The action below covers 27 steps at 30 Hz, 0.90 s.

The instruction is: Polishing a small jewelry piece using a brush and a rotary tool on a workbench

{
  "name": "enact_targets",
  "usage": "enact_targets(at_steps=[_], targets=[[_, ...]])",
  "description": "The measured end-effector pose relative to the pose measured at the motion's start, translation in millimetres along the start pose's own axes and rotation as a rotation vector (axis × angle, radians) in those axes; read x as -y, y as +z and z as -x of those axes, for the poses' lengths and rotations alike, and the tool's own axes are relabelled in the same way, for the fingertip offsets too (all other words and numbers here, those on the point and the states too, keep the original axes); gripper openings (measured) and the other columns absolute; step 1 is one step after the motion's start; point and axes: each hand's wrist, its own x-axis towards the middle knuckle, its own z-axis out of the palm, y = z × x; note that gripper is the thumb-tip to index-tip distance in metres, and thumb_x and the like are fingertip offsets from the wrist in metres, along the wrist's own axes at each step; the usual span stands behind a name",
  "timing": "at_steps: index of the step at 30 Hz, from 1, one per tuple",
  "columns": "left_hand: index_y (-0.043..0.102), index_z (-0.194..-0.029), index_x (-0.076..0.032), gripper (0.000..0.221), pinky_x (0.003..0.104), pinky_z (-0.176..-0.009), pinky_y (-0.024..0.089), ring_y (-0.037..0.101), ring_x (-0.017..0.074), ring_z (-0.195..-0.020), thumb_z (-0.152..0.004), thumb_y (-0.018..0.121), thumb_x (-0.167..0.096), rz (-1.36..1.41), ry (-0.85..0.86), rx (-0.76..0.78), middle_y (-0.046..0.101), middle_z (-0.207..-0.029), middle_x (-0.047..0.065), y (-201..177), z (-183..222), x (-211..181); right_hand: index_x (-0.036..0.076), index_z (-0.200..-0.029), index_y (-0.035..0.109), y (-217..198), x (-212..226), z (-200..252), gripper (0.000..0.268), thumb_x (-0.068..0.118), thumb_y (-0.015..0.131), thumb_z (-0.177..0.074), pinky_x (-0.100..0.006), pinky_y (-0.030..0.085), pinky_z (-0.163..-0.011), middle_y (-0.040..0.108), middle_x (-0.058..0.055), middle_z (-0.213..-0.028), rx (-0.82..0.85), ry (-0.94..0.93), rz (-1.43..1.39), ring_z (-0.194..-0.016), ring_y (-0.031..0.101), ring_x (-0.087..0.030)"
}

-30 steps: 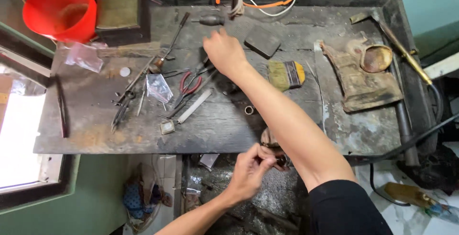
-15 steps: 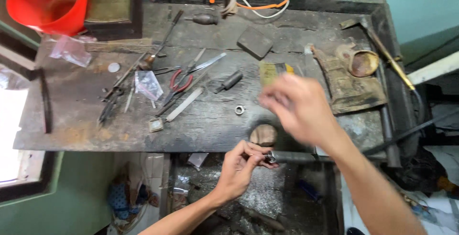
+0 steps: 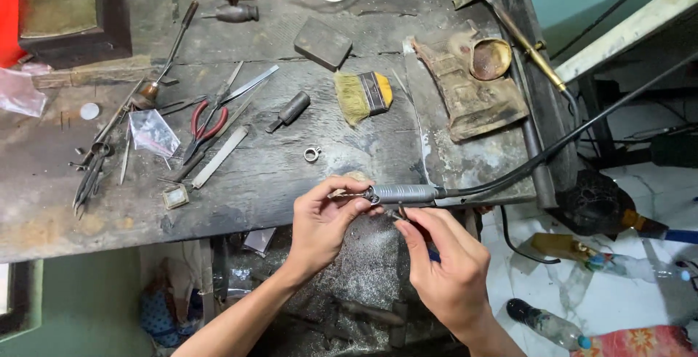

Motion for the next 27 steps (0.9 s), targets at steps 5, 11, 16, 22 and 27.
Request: enact_targets(at_steps=[5, 11, 16, 22, 27], targets=[[0.066, -0.105, 0.001, 0.017, 0.034, -0.09, 0.065, 0.075, 0.0286, -0.093, -0.089, 0.074, 0.002, -0.138, 0.032, -0.03, 0.07, -0.108, 0.019, -1.9, 3.6, 7.3, -0.005, -0.103, 0.068, 4.5, 4.7, -8.9, 0.01, 0.003, 0.066, -0.098, -0.033, 0.059, -0.083, 0.074, -0.014, -0.096, -0.016, -0.055, 0.026, -0.085, 0.073, -0.025], [0.069, -0.103, -0.003, 0.015, 0.028, -0.091, 0.061, 0.072, 0.0211, -0.101, -0.09, 0.075, -0.001, -0.356, 0.113, -0.003, 0.072, -0.103, 0.013, -1.4, 1.6, -6.0, -0.006, -0.103, 0.067, 19.7, 13.8, -6.9, 0.012, 0.006, 0.066, -0.098, -0.033, 0.059, -0.078, 0.074, -0.015, -0.095, -0.039, -0.104, 0.099, -0.082, 0.074, -0.025], [0.07, -0.102, -0.002, 0.013, 0.026, -0.085, 0.059, 0.07, 0.0192, -0.094, -0.09, 0.075, -0.002, -0.398, 0.127, 0.048, 0.071, -0.098, 0.01, -4.9, 3.9, -10.0, -0.002, -0.104, 0.069, 28.2, 19.8, 1.2, 0.012, 0.008, 0.069, -0.098, -0.03, 0.058, -0.071, 0.076, -0.01, -0.095, -0.108, -0.125, 0.232, -0.079, 0.075, -0.022], [0.067, -0.096, -0.004, 0.002, 0.033, -0.089, 0.06, 0.077, 0.0268, -0.099, -0.095, 0.068, -0.003, -0.391, 0.238, 0.057, 0.074, -0.095, 0.014, -9.4, 7.8, -8.9, -0.007, -0.103, 0.069, 28.0, 25.6, -3.4, 0.01, 0.002, 0.067, -0.098, -0.033, 0.059, -0.077, 0.071, -0.013, -0.093, -0.026, -0.14, 0.261, -0.079, 0.072, -0.024], [0.065, -0.096, 0.0, 0.003, 0.032, -0.088, 0.061, 0.076, 0.0288, -0.099, -0.098, 0.063, -0.001, -0.406, 0.248, 0.013, 0.071, -0.096, 0.016, -16.5, 9.3, -1.8, -0.001, -0.086, 0.061, 25.9, 10.3, -27.6, 0.016, -0.009, 0.067, -0.098, -0.033, 0.051, -0.057, 0.053, -0.007, -0.074, 0.17, -0.347, 0.313, -0.062, 0.055, -0.02]])
